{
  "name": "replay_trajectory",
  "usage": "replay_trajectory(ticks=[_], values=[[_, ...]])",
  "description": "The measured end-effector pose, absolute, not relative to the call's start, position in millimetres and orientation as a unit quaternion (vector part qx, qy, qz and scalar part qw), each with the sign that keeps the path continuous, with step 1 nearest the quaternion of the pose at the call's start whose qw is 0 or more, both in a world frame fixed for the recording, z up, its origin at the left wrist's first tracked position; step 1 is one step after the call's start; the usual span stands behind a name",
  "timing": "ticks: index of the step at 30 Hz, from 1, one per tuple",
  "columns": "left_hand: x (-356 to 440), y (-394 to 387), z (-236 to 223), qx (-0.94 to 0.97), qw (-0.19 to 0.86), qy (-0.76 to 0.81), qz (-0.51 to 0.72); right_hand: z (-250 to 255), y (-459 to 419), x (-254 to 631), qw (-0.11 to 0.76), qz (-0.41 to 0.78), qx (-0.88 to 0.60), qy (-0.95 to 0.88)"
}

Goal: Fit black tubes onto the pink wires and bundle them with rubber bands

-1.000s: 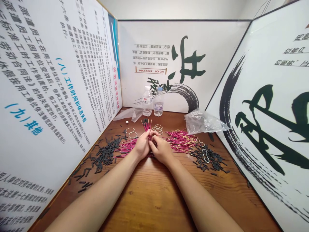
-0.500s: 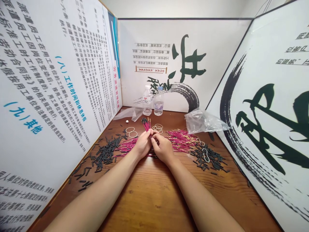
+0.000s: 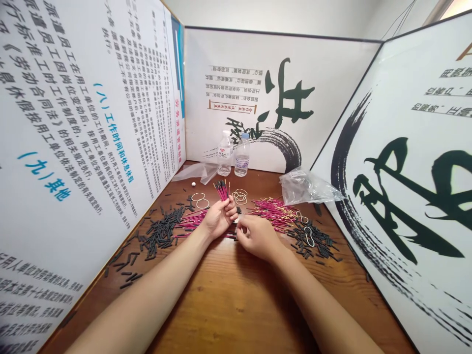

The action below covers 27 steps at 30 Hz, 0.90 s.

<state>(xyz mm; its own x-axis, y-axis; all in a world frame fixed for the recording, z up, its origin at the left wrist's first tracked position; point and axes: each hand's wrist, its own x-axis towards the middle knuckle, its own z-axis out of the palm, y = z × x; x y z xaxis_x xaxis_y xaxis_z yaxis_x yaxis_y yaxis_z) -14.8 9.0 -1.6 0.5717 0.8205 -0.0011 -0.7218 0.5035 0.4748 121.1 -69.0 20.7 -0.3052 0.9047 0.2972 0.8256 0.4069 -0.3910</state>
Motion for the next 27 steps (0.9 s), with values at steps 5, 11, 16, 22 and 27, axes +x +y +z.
replay_trajectory(ticks=[5,11,16,22,27], values=[[-14.6,7.6,0.1,0.212,0.872,0.107,0.427,10.4,-90.9,126.6,0.174,0.023,-0.532,-0.828],[-15.3,6.3,2.3,0.225,0.866,0.114,0.431,2.2,-90.4,125.3,0.193,0.008,-0.544,-0.817],[-14.1,7.9,1.6,0.227,0.861,0.121,0.438,-1.5,-89.8,126.4,0.199,0.005,-0.533,-0.822],[-14.0,8.2,1.5,0.231,0.863,0.116,0.434,-5.9,-90.5,124.4,0.211,-0.036,-0.508,-0.835],[-14.7,7.9,1.4,0.235,0.863,0.115,0.433,0.4,-97.5,122.2,0.209,-0.012,-0.507,-0.836]])
